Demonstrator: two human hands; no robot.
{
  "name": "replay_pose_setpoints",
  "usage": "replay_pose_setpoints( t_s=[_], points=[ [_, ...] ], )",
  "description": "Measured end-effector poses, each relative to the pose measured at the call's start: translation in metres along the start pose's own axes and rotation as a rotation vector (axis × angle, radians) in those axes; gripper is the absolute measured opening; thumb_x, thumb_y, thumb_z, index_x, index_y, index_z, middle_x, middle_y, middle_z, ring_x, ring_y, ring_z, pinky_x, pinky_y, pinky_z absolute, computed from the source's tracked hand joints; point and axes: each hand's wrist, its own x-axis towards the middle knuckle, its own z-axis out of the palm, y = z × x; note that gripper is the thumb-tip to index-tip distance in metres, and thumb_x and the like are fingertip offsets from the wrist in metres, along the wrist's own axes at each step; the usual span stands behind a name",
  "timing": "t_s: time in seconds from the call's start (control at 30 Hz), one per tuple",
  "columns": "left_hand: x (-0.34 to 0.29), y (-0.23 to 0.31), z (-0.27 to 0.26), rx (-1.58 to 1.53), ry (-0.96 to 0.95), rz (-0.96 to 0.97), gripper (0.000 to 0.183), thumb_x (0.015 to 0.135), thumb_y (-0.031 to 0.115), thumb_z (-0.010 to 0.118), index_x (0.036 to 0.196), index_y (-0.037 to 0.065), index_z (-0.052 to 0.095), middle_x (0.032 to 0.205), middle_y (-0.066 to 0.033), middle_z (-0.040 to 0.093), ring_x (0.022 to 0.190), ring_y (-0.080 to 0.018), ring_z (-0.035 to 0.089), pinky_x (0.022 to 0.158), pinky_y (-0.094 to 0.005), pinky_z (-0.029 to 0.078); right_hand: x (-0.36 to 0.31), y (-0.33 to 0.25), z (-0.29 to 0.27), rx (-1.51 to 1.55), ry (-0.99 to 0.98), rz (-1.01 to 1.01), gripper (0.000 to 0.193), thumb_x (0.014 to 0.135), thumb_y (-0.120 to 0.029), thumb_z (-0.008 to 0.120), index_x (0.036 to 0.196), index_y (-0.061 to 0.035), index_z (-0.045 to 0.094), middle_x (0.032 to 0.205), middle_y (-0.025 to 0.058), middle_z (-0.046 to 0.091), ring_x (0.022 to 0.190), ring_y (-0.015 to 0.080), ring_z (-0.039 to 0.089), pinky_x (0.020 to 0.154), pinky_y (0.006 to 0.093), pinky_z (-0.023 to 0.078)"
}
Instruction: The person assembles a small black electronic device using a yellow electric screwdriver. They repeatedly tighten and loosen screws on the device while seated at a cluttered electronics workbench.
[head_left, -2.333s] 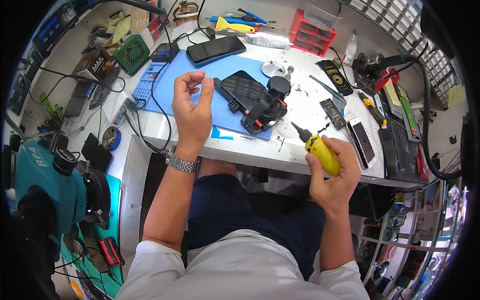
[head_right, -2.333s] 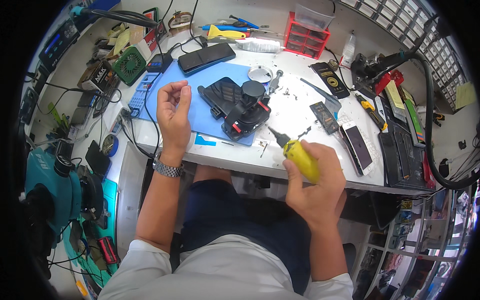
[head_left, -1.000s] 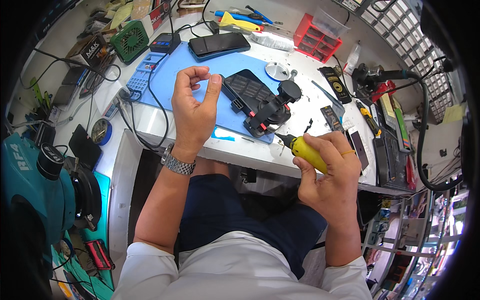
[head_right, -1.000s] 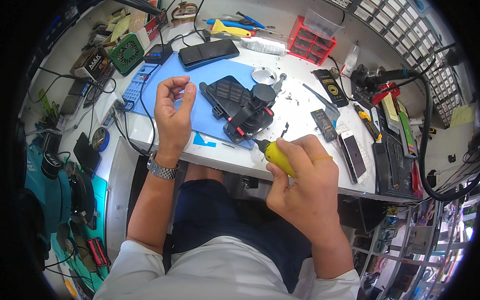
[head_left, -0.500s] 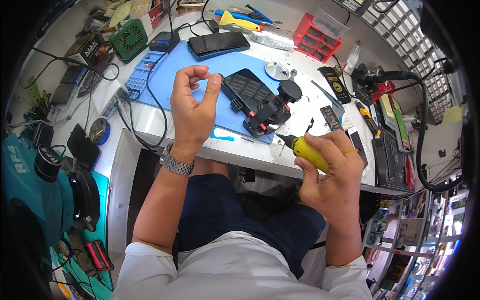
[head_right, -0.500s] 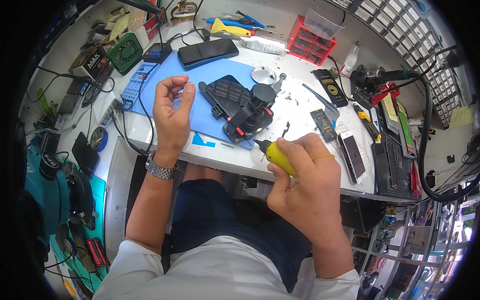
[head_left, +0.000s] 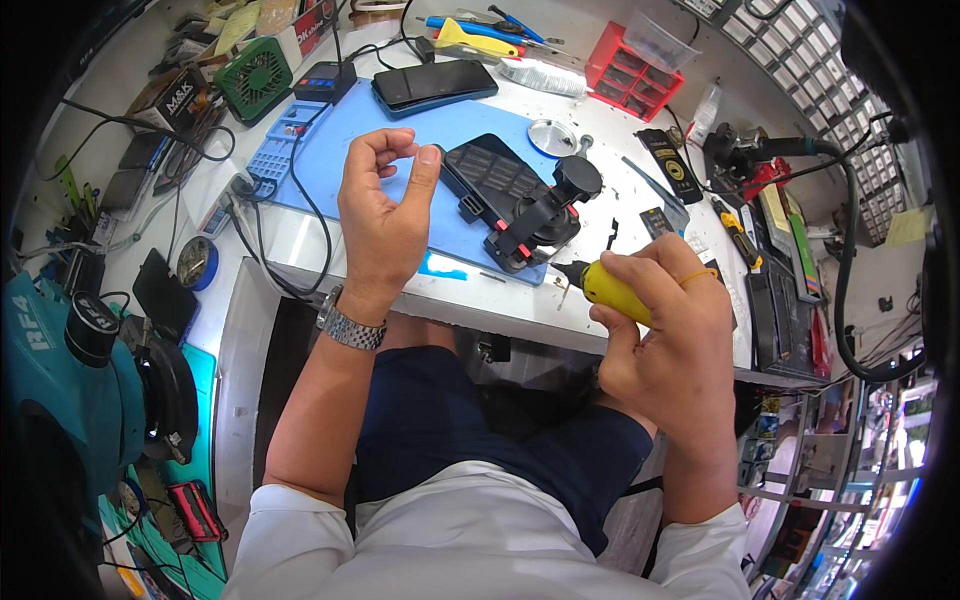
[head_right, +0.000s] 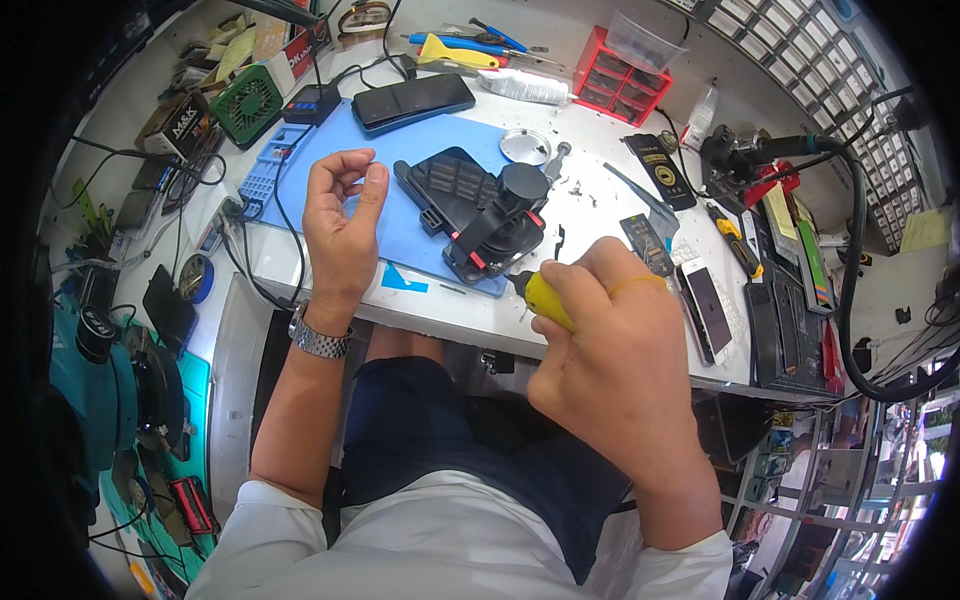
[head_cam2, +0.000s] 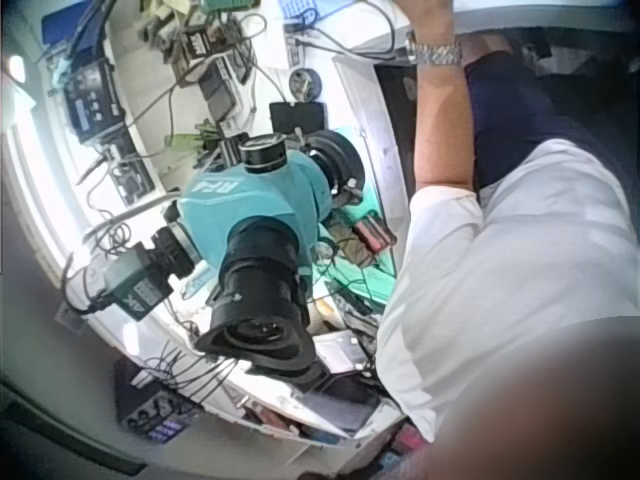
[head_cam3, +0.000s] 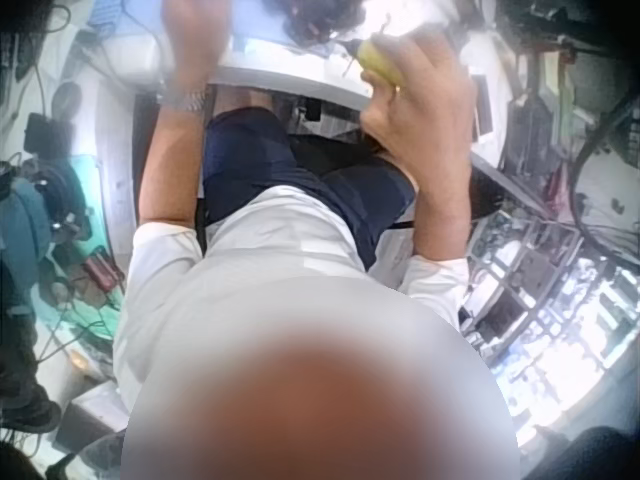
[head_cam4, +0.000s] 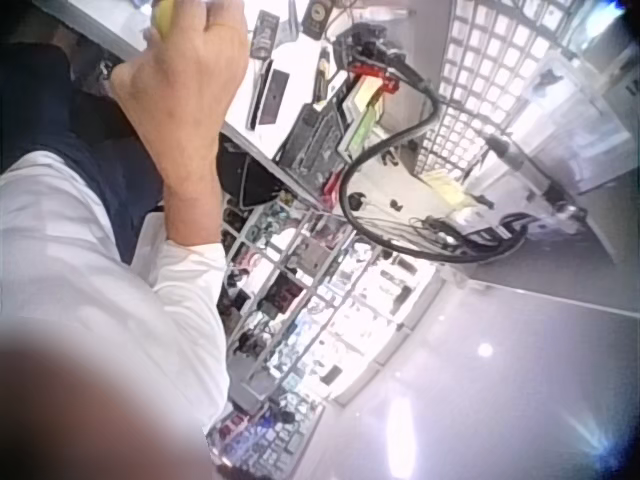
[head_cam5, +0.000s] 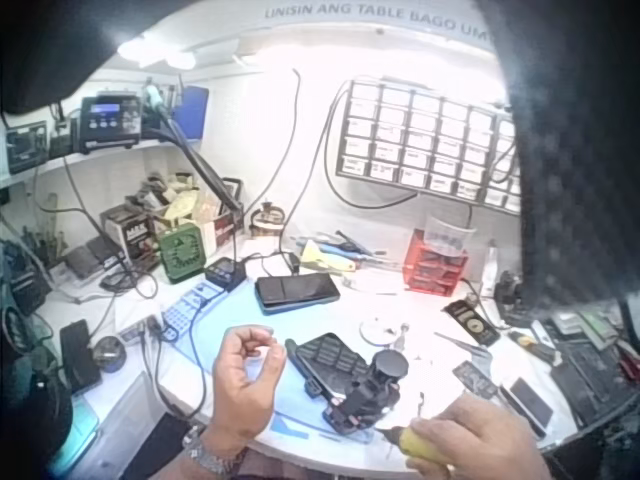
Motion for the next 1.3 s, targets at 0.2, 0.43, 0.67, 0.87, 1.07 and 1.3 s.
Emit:
replay_pose_setpoints(
  t_s=[0.2, 0.43, 0.67, 0.87, 1.07, 1.3],
  points=[
    [0.000, 0.000, 0.000, -0.008, 0.002, 0.002, 0.037, 0.108, 0.030, 0.085, 0.129, 0.004, 0.070, 0.120, -0.0100, 0.079, 0.114, -0.0199, 0.073, 0.104, -0.0391, 0.052, 0.010, -0.002, -0.001, -0.016, -0.019, -0.021, 0.038, 0.069, 0.009, 0.082, 0.107, 0.0033, 0.080, 0.093, 0.0182, 0.065, 0.080, 0.0432, 0.069, 0.072, 0.0517, 0.054],
    [0.000, 0.000, 0.000, 0.000, 0.004, 0.004, 0.037, 0.108, 0.030, 0.086, 0.129, 0.004, 0.070, 0.121, -0.0100, 0.079, 0.115, -0.0199, 0.073, 0.104, -0.0389, 0.052, 0.012, -0.005, -0.001, -0.026, -0.036, 0.007, 0.039, 0.069, 0.009, 0.083, 0.108, 0.0036, 0.081, 0.093, 0.0185, 0.067, 0.081, 0.0431, 0.071, 0.073, 0.0513, 0.055],
    [0.000, -0.001, 0.000, -0.011, 0.011, 0.000, 0.037, 0.108, 0.030, 0.085, 0.129, 0.004, 0.070, 0.121, -0.0094, 0.079, 0.114, -0.0193, 0.072, 0.104, -0.0389, 0.052, 0.002, 0.008, -0.005, -0.011, 0.011, 0.030, 0.042, 0.079, 0.006, 0.087, 0.120, 0.0028, 0.078, 0.101, 0.0194, 0.072, 0.089, 0.0423, 0.075, 0.079, 0.0476, 0.058],
    [0.000, -0.002, -0.001, -0.011, 0.006, 0.003, 0.036, 0.108, 0.029, 0.085, 0.128, 0.004, 0.071, 0.120, -0.0088, 0.079, 0.113, -0.0190, 0.072, 0.104, -0.0388, 0.052, -0.028, 0.052, 0.024, 0.236, 0.359, 0.468, 0.038, 0.093, -0.009, 0.092, 0.125, 0.0030, 0.075, 0.117, 0.0181, 0.079, 0.099, 0.0329, 0.077, 0.092, 0.0426, 0.059],
    [0.000, 0.001, -0.001, 0.005, 0.000, -0.012, 0.034, 0.108, 0.029, 0.084, 0.127, 0.003, 0.072, 0.120, -0.0092, 0.078, 0.112, -0.0191, 0.072, 0.104, -0.0381, 0.052, -0.044, 0.097, 0.070, -0.039, 0.355, 0.450, 0.037, 0.097, -0.014, 0.091, 0.125, 0.0048, 0.075, 0.116, 0.0206, 0.080, 0.105, 0.0328, 0.077, 0.098, 0.0422, 0.059],
    [-0.001, 0.000, -0.003, 0.028, -0.045, -0.013, 0.033, 0.112, 0.024, 0.081, 0.133, 0.002, 0.069, 0.130, -0.0085, 0.075, 0.116, -0.0154, 0.068, 0.105, -0.0341, 0.052, -0.044, 0.105, 0.074, -0.112, 0.294, 0.386, 0.037, 0.095, -0.013, 0.092, 0.123, 0.0038, 0.075, 0.116, 0.0222, 0.080, 0.108, 0.0374, 0.077, 0.101, 0.0455, 0.059]
  ],
)
